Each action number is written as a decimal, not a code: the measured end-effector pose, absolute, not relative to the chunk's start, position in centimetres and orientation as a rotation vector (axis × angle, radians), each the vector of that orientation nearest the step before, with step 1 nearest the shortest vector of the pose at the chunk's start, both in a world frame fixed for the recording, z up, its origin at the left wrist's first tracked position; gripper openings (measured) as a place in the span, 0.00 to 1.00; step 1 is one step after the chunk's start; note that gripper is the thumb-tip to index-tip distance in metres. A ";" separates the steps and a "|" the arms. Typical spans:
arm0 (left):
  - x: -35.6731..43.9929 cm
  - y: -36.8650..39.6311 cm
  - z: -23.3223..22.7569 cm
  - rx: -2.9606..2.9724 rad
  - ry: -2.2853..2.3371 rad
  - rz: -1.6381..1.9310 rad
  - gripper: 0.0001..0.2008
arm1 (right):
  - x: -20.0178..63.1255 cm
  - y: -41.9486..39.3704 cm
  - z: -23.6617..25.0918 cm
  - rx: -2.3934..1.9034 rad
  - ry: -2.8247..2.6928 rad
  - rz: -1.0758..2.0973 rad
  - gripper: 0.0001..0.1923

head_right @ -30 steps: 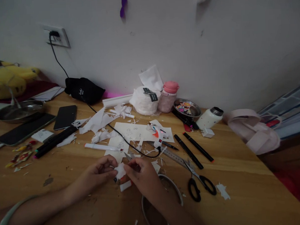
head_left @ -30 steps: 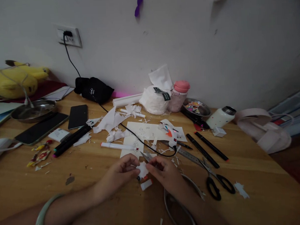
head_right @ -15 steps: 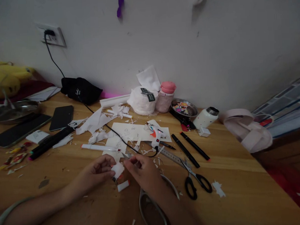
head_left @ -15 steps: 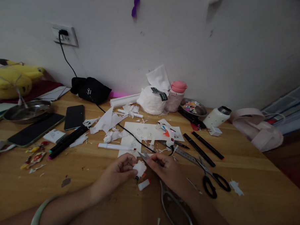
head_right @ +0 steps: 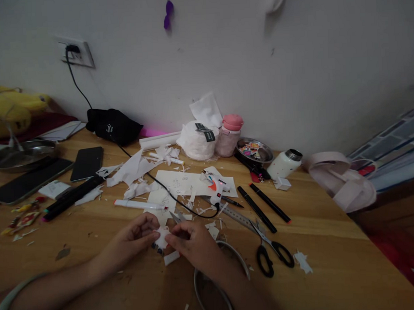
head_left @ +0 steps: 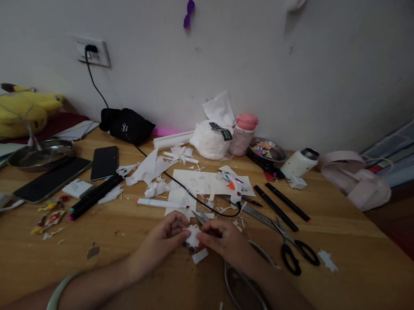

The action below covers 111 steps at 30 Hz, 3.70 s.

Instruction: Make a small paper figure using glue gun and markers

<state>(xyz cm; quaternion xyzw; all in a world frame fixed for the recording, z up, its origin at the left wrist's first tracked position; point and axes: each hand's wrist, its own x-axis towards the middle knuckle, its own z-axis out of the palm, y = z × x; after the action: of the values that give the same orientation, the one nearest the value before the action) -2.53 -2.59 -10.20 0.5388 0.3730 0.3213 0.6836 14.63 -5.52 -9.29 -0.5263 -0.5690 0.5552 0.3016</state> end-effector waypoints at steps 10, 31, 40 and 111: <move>-2.7 -1.7 -10.7 1.326 0.909 0.757 0.09 | 21.1 -1.7 -8.7 -2.395 -1.598 0.086 0.25; -4.2 -0.7 -9.9 1.662 1.049 1.035 0.04 | 21.7 -1.2 -9.4 -1.602 -1.379 0.802 0.15; -4.9 -0.3 -9.1 1.950 1.041 1.137 0.03 | 18.5 -3.0 -8.6 -1.606 -1.254 0.716 0.15; -5.2 -0.6 -9.1 2.032 1.024 1.261 0.04 | 18.3 -3.8 -9.6 -1.527 -1.599 0.256 0.11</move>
<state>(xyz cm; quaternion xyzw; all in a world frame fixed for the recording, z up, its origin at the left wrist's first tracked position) -5.23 -0.60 -9.06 0.7528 0.3793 0.4671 0.2668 18.29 -3.80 -9.59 -0.6155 -0.6442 0.1032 0.4422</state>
